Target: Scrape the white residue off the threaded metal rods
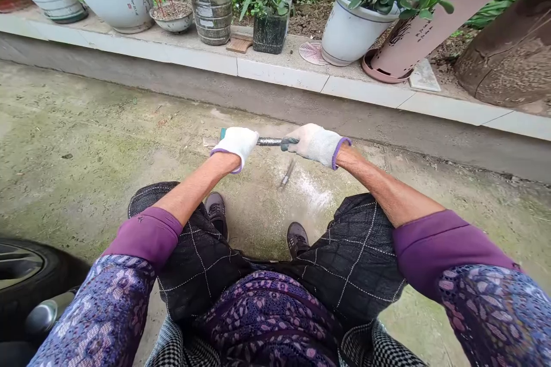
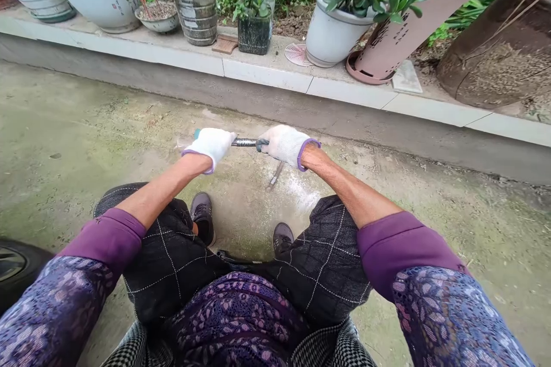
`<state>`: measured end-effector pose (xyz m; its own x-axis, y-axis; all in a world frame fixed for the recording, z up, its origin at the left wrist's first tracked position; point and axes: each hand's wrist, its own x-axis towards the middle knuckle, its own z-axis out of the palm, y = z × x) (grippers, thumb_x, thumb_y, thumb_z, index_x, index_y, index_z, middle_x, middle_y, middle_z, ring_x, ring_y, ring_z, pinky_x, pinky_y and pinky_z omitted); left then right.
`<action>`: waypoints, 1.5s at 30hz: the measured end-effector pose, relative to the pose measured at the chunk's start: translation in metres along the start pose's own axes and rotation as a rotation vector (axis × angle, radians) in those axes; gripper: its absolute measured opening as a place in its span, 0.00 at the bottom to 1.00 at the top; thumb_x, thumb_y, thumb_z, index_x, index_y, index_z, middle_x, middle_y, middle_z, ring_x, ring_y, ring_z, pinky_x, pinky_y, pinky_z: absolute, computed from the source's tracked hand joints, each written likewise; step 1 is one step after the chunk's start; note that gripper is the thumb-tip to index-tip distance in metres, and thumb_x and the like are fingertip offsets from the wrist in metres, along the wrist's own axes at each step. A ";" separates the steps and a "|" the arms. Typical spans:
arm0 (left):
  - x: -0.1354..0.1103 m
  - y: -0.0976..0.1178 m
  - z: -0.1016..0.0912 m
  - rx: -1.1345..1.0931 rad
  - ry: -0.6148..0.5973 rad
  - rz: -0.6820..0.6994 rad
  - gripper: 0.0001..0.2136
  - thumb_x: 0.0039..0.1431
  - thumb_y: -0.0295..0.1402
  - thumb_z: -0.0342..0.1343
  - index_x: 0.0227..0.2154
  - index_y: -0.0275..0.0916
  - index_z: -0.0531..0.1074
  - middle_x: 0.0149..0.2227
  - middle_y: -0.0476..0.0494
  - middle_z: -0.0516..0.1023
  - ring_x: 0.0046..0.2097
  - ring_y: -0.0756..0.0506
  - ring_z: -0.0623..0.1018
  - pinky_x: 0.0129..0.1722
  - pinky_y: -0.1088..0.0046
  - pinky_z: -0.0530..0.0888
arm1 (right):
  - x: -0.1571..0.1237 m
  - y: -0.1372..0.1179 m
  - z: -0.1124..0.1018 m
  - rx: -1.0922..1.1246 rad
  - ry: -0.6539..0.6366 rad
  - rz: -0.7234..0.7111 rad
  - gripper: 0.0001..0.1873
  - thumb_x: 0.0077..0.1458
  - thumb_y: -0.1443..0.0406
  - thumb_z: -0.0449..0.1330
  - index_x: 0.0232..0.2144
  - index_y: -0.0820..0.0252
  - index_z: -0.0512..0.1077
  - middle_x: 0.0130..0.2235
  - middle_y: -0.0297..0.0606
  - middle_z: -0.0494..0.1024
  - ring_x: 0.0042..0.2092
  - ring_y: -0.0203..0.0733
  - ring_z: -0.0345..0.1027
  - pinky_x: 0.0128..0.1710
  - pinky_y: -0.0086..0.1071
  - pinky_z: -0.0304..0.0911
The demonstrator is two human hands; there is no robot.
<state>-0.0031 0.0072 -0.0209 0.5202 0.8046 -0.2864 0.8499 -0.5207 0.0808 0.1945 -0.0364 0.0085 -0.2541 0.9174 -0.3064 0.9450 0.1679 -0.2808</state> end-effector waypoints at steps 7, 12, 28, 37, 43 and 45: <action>-0.002 0.009 0.000 0.257 -0.070 0.176 0.14 0.59 0.25 0.50 0.43 0.38 0.78 0.34 0.34 0.80 0.40 0.36 0.81 0.40 0.61 0.73 | 0.007 0.021 -0.009 0.138 0.043 -0.012 0.14 0.53 0.66 0.55 0.36 0.58 0.80 0.25 0.32 0.72 0.24 0.32 0.58 0.26 0.30 0.54; -0.008 0.003 -0.016 -0.012 -0.028 0.163 0.15 0.59 0.34 0.50 0.44 0.41 0.79 0.31 0.43 0.80 0.33 0.45 0.78 0.36 0.71 0.71 | 0.010 0.024 -0.007 0.409 0.047 0.038 0.14 0.53 0.67 0.55 0.38 0.61 0.80 0.25 0.32 0.71 0.20 0.29 0.55 0.20 0.28 0.52; 0.013 -0.018 -0.006 0.121 0.137 -0.082 0.18 0.62 0.29 0.45 0.47 0.40 0.77 0.36 0.35 0.81 0.40 0.36 0.81 0.39 0.63 0.73 | 0.005 0.007 0.010 0.207 0.111 -0.086 0.13 0.55 0.65 0.56 0.35 0.61 0.80 0.27 0.34 0.74 0.25 0.32 0.61 0.27 0.30 0.55; -0.003 -0.003 -0.015 0.202 -0.070 0.083 0.16 0.60 0.29 0.48 0.47 0.38 0.78 0.32 0.35 0.80 0.39 0.39 0.80 0.39 0.65 0.72 | 0.009 0.021 -0.008 0.193 0.157 -0.045 0.12 0.53 0.65 0.57 0.34 0.59 0.80 0.26 0.33 0.75 0.25 0.32 0.61 0.26 0.29 0.54; -0.012 -0.005 -0.024 -0.251 -0.025 0.131 0.17 0.56 0.32 0.52 0.46 0.41 0.79 0.28 0.46 0.78 0.27 0.50 0.73 0.29 0.74 0.68 | 0.005 0.021 -0.012 0.620 0.161 0.047 0.12 0.51 0.68 0.58 0.36 0.64 0.80 0.21 0.31 0.69 0.20 0.28 0.55 0.18 0.26 0.53; -0.014 -0.005 -0.026 -0.424 -0.002 0.119 0.18 0.54 0.30 0.53 0.47 0.40 0.79 0.26 0.49 0.76 0.24 0.52 0.70 0.27 0.76 0.67 | 0.003 0.018 -0.012 0.726 0.175 0.068 0.11 0.51 0.69 0.59 0.36 0.66 0.79 0.20 0.31 0.68 0.19 0.28 0.56 0.17 0.26 0.54</action>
<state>-0.0129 0.0058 0.0075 0.6164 0.7455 -0.2536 0.7439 -0.4458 0.4979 0.2128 -0.0260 0.0139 -0.1060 0.9714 -0.2125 0.5681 -0.1163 -0.8147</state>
